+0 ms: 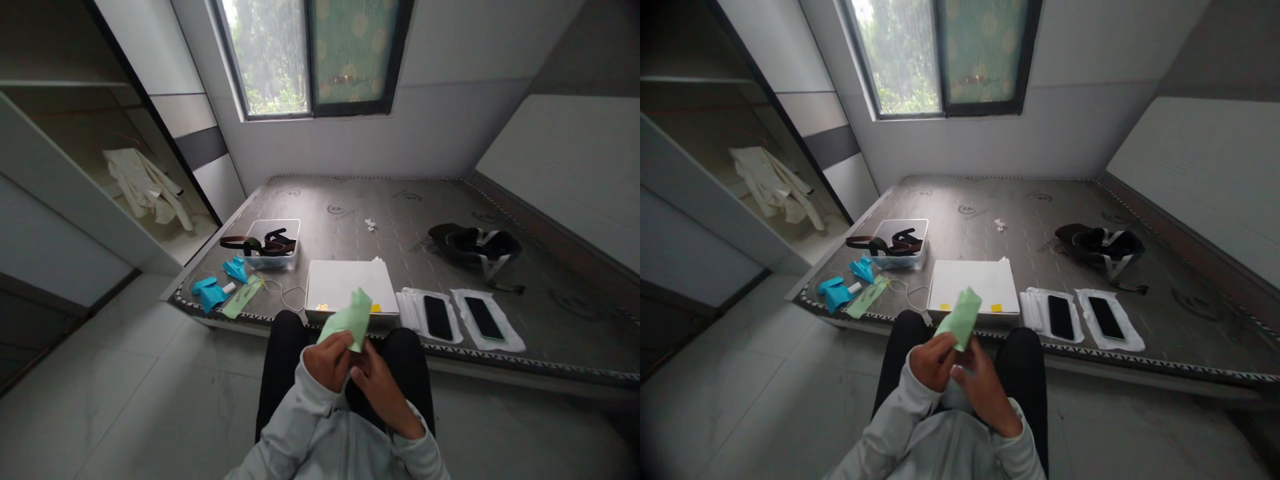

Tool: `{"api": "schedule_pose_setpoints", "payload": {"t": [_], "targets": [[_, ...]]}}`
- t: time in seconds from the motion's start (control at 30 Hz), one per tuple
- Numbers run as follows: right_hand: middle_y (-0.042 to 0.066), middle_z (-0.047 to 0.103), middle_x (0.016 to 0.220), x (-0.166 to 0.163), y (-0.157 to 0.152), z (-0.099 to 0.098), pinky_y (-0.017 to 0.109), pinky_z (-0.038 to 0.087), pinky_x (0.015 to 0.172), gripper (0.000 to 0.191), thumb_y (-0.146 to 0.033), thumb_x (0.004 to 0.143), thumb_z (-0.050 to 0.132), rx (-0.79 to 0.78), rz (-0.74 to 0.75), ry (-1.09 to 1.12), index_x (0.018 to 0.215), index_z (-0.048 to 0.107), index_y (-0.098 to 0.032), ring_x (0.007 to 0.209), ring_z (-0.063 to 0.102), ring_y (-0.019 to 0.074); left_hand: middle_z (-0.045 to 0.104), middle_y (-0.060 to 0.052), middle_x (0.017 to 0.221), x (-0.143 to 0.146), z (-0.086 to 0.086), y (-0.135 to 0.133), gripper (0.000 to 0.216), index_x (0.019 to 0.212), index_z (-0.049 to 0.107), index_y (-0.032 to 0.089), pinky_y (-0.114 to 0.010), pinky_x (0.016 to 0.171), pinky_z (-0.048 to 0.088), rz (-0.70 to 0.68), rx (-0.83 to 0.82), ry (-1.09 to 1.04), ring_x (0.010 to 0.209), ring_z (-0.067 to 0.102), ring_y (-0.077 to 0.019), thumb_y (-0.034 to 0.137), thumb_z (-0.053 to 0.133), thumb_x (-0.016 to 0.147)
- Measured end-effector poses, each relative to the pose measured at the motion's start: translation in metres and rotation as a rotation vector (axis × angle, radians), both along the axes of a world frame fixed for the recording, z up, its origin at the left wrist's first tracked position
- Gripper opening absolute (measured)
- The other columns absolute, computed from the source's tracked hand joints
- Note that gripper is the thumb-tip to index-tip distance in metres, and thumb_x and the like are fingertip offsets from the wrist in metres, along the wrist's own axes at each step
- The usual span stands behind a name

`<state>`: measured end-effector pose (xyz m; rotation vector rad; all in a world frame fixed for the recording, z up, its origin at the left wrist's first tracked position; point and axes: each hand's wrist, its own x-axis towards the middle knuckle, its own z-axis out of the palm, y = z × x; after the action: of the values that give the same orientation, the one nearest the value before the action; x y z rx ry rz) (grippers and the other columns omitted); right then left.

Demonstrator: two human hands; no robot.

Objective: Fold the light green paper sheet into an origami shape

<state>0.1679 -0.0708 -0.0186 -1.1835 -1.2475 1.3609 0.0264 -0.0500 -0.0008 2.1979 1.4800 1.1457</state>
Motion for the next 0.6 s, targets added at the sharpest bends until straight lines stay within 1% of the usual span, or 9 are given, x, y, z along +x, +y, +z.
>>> {"api": "schedule_pose_setpoints", "payload": {"t": [0.07, 0.13, 0.2, 0.23, 0.33, 0.4, 0.47, 0.53, 0.6], "targets": [[0.014, 0.065, 0.118, -0.002, -0.001, 0.0, 0.043, 0.043, 0.102, 0.07, -0.066, 0.073, 0.06, -0.073, -0.172, -0.022, 0.123, 0.06, -0.017, 0.118, 0.056, 0.0304, 0.069, 0.002, 0.117, 0.009, 0.003, -0.006, 0.032, 0.113, 0.066, 0.029, -0.013, 0.074, 0.058, -0.127, 0.058, 0.073, 0.096, 0.07, -0.0089, 0.026, 0.05, 0.085], [0.012, 0.07, 0.105, 0.002, 0.001, -0.004, 0.044, 0.042, 0.103, 0.063, -0.067, 0.071, 0.061, -0.137, -0.331, -0.06, 0.11, 0.068, -0.018, 0.115, 0.057, 0.0318, 0.066, 0.006, 0.121, 0.013, 0.001, -0.009, 0.035, 0.116, 0.063, 0.032, -0.013, 0.073, 0.059, -0.174, 0.083, 0.122, 0.095, 0.07, -0.0079, 0.025, 0.054, 0.083], [0.011, 0.072, 0.101, 0.009, 0.003, -0.009, 0.043, 0.048, 0.097, 0.062, -0.065, 0.061, 0.07, -0.189, -0.395, -0.031, 0.103, 0.071, -0.019, 0.11, 0.06, 0.034, 0.066, 0.007, 0.121, 0.009, -0.004, -0.009, 0.036, 0.115, 0.063, 0.033, -0.013, 0.067, 0.059, -0.196, 0.125, 0.164, 0.091, 0.071, -0.0075, 0.023, 0.055, 0.081], [0.011, 0.072, 0.103, 0.012, 0.004, -0.012, 0.042, 0.051, 0.091, 0.064, -0.064, 0.058, 0.072, -0.217, -0.421, 0.005, 0.102, 0.071, -0.018, 0.108, 0.061, 0.0343, 0.065, 0.006, 0.123, 0.006, -0.008, -0.008, 0.037, 0.116, 0.062, 0.032, -0.013, 0.063, 0.059, -0.198, 0.155, 0.186, 0.088, 0.071, -0.0075, 0.022, 0.054, 0.081], [0.011, 0.064, 0.121, 0.018, 0.006, -0.015, 0.039, 0.057, 0.079, 0.07, -0.065, 0.066, 0.065, -0.273, -0.46, 0.175, 0.118, 0.063, -0.018, 0.108, 0.063, 0.0324, 0.064, 0.001, 0.126, -0.01, -0.018, -0.002, 0.042, 0.117, 0.062, 0.029, -0.013, 0.053, 0.056, -0.172, 0.231, 0.216, 0.08, 0.072, -0.0077, 0.018, 0.051, 0.079], [0.011, 0.06, 0.129, 0.019, 0.007, -0.014, 0.039, 0.058, 0.077, 0.072, -0.06, 0.071, 0.065, -0.279, -0.452, 0.262, 0.129, 0.055, -0.019, 0.109, 0.062, 0.0311, 0.063, -0.002, 0.128, -0.019, -0.021, 0.003, 0.041, 0.115, 0.064, 0.03, -0.014, 0.05, 0.053, -0.156, 0.257, 0.193, 0.072, 0.069, -0.0067, 0.02, 0.049, 0.078], [0.011, 0.057, 0.132, 0.021, 0.006, -0.013, 0.039, 0.058, 0.079, 0.075, -0.053, 0.07, 0.07, -0.291, -0.435, 0.318, 0.134, 0.05, -0.021, 0.111, 0.061, 0.0311, 0.061, -0.003, 0.129, -0.027, -0.021, 0.006, 0.037, 0.107, 0.069, 0.032, -0.014, 0.047, 0.048, -0.147, 0.28, 0.158, 0.057, 0.06, -0.0034, 0.023, 0.047, 0.079], [0.01, 0.056, 0.134, 0.023, 0.004, -0.013, 0.04, 0.057, 0.081, 0.077, -0.049, 0.069, 0.073, -0.302, -0.412, 0.321, 0.137, 0.048, -0.022, 0.113, 0.06, 0.031, 0.061, -0.003, 0.127, -0.032, -0.018, 0.009, 0.033, 0.096, 0.073, 0.035, -0.016, 0.05, 0.046, -0.148, 0.325, 0.129, 0.055, 0.052, -0.0025, 0.024, 0.046, 0.08], [0.009, 0.057, 0.132, 0.026, 0.002, -0.013, 0.041, 0.055, 0.086, 0.076, -0.048, 0.069, 0.073, -0.292, -0.383, 0.279, 0.136, 0.048, -0.022, 0.116, 0.058, 0.0303, 0.061, -0.002, 0.125, -0.033, -0.014, 0.011, 0.03, 0.087, 0.075, 0.039, -0.02, 0.062, 0.048, -0.161, 0.39, 0.121, 0.067, 0.054, -0.006, 0.027, 0.048, 0.082]]}}
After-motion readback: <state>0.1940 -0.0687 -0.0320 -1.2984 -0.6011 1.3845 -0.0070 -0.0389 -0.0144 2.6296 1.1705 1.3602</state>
